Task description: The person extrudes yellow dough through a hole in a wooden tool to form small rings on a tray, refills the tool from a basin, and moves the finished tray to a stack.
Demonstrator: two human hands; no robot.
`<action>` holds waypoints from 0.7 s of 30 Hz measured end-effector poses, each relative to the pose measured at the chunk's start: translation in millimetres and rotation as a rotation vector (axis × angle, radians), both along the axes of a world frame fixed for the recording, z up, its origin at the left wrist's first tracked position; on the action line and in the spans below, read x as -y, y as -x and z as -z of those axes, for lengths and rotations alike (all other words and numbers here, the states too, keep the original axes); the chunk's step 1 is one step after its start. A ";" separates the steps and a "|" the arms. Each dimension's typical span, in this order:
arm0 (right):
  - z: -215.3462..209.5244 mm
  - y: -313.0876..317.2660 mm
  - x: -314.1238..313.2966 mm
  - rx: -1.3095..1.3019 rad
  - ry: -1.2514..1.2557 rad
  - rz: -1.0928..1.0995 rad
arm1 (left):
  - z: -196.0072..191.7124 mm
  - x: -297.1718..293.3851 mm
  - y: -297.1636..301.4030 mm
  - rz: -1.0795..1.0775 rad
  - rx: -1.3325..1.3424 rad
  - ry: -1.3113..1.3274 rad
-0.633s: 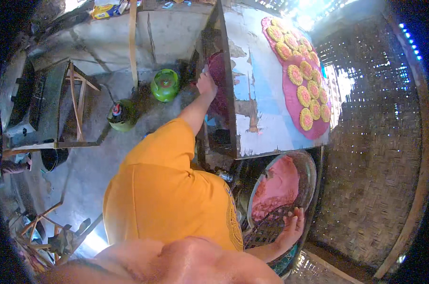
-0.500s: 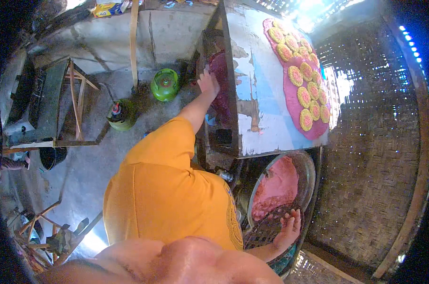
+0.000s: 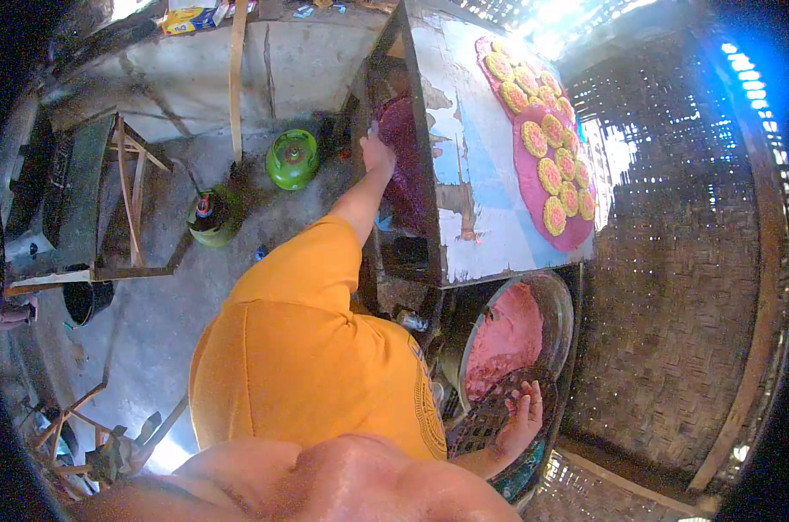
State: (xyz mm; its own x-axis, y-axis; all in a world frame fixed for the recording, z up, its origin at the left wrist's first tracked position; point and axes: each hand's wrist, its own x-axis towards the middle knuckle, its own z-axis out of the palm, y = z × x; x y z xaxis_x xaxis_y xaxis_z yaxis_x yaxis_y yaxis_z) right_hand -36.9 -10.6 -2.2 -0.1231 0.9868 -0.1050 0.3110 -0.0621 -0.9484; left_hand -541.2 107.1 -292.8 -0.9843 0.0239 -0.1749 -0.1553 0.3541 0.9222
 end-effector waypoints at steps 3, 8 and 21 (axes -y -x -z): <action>0.7 5.1 7.1 -0.002 0.018 0.025 | -14.0 -0.3 -2.3 0.055 0.024 -0.016; 0.5 10.4 5.8 -0.024 0.020 -0.014 | 3.0 -22.7 22.1 0.434 0.383 -0.485; 28.2 8.9 15.5 -0.060 0.054 -0.013 | -68.2 129.2 124.8 0.330 0.622 -1.491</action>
